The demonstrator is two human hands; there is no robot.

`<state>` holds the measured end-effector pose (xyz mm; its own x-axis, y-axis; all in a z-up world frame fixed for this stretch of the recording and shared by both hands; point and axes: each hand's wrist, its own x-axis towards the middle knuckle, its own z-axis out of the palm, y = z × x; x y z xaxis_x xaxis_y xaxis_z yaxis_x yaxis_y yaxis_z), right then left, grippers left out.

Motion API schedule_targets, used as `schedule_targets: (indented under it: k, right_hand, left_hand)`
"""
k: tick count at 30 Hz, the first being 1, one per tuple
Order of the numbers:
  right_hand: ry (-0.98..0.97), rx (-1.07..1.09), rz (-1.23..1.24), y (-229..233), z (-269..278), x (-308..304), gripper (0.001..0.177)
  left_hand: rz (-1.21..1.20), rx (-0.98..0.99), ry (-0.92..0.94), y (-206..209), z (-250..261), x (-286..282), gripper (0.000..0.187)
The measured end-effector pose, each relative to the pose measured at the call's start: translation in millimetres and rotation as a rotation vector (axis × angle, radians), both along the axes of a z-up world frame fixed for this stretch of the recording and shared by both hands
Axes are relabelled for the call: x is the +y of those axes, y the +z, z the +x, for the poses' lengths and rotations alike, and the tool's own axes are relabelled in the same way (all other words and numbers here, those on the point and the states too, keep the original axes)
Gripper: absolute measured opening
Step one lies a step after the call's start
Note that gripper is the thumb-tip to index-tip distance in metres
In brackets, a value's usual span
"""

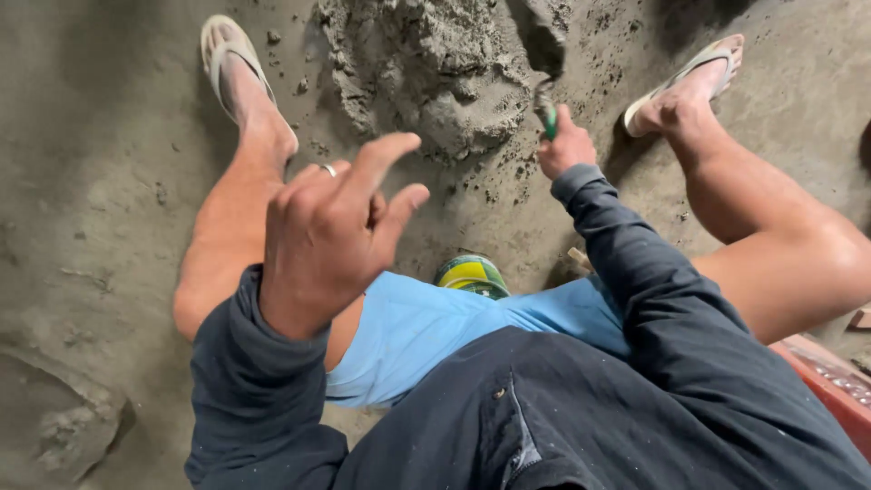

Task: Mixing and shaping a pile of wet concrete on the floor using a hand trowel

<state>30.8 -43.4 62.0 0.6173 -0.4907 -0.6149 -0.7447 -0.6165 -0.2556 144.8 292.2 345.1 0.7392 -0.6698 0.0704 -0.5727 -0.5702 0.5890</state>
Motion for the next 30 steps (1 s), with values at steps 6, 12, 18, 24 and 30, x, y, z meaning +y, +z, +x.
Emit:
schedule_targets:
  k: [6, 12, 18, 24, 30]
  right_hand:
    - [-0.096, -0.149, -0.037, -34, 41, -18, 0.027]
    - [0.057, -0.096, -0.229, -90, 89, -40, 0.046]
    - [0.182, -0.121, -0.416, -129, 98, -75, 0.059]
    - [0.267, -0.156, -0.470, -158, 88, -85, 0.066]
    - [0.152, 0.082, -0.344, -122, 98, -82, 0.017]
  left_hand:
    - [-0.085, -0.042, -0.061, 5, -1, -4, 0.035]
    - [0.013, -0.064, -0.060, -7, -6, -12, 0.038]
    - [0.091, -0.075, -0.087, -11, -12, -28, 0.038]
    - [0.186, -0.071, -0.096, -15, -19, -30, 0.033]
    - [0.184, -0.037, -0.093, -19, -17, -25, 0.035]
